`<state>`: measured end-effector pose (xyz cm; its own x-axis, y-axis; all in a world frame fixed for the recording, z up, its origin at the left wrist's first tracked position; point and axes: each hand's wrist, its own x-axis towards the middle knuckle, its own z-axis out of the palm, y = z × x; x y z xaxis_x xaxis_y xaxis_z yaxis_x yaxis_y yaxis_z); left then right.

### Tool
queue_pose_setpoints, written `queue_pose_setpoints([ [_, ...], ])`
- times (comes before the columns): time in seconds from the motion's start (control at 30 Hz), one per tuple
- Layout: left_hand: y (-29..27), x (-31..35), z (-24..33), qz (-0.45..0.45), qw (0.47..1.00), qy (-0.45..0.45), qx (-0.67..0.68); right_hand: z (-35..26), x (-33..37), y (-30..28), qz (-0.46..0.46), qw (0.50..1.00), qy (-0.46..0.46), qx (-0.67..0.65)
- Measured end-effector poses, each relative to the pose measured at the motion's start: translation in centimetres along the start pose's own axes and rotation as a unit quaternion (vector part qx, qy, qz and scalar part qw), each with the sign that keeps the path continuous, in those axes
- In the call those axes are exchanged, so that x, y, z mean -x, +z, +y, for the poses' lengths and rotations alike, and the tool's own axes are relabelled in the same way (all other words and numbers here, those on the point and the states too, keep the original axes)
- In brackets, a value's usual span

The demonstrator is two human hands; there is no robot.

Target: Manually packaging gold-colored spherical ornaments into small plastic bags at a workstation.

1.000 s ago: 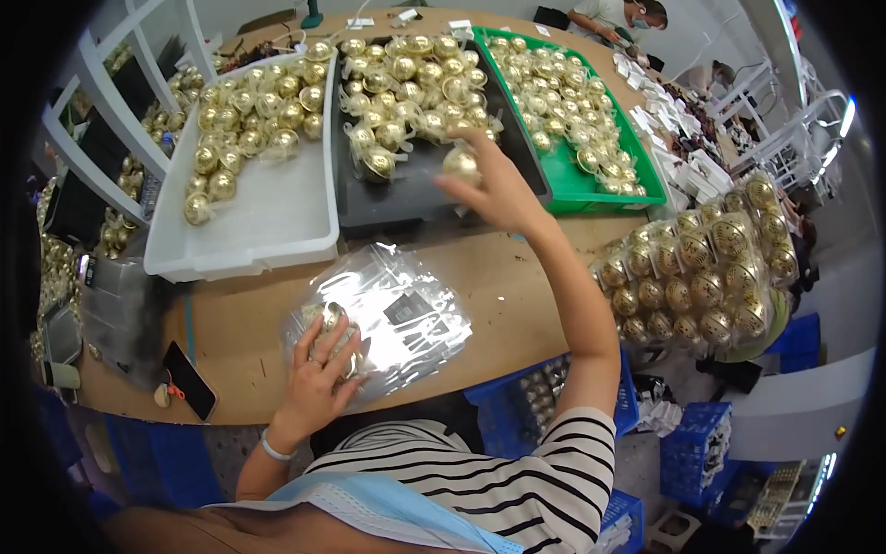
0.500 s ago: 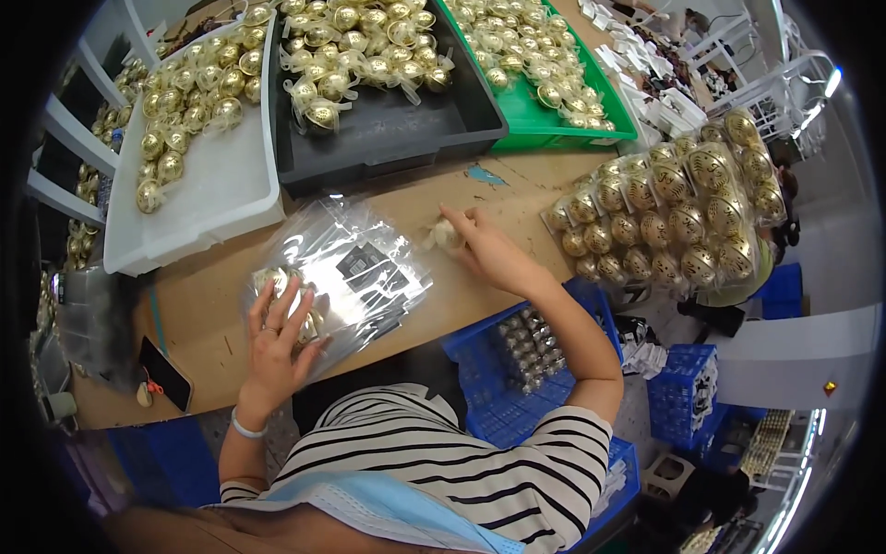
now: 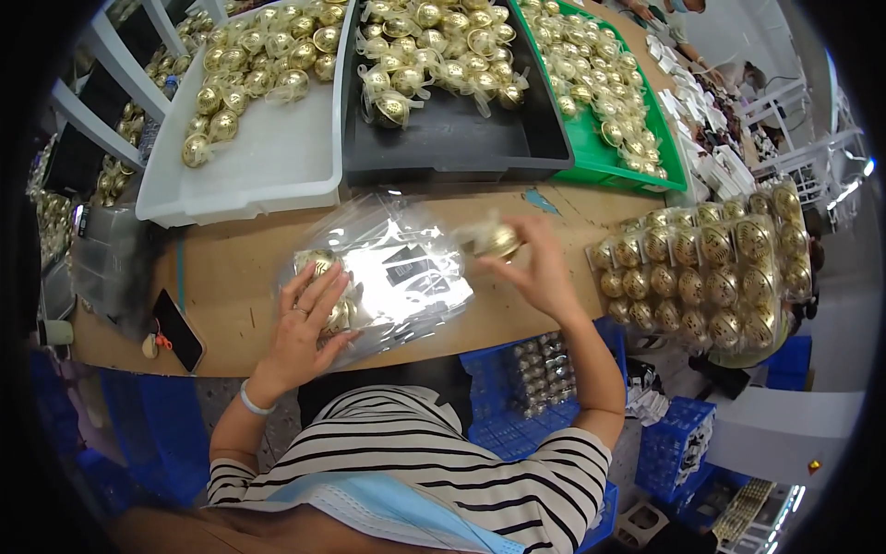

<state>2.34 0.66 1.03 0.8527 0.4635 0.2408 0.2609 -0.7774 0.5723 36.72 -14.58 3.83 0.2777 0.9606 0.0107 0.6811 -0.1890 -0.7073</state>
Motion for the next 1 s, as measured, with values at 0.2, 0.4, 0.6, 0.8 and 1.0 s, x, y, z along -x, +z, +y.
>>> queue_pose_setpoints([
  [0.2,-0.1,-0.1,0.1,-0.006,1.000,-0.003,-0.008,0.7,1.1,0.6,0.124,0.991,0.023,0.054],
  [0.4,0.0,-0.1,-0.1,-0.013,1.000,0.001,0.002,-1.2,-2.0,5.9,-0.122,0.983,-0.046,-0.133],
  [0.6,0.6,-0.2,-0.3,-0.009,0.998,0.038,-0.054,-4.5,-5.7,11.1,-0.114,0.976,-0.051,-0.178],
  [0.8,1.2,-0.1,-0.3,-0.012,0.987,0.093,-0.129,-3.6,-5.5,12.6,-0.086,0.906,0.061,-0.410],
  [1.0,0.1,-0.3,-0.4,-0.059,0.977,0.091,-0.184,-1.5,-6.9,0.9,-0.278,0.956,-0.089,0.033],
])
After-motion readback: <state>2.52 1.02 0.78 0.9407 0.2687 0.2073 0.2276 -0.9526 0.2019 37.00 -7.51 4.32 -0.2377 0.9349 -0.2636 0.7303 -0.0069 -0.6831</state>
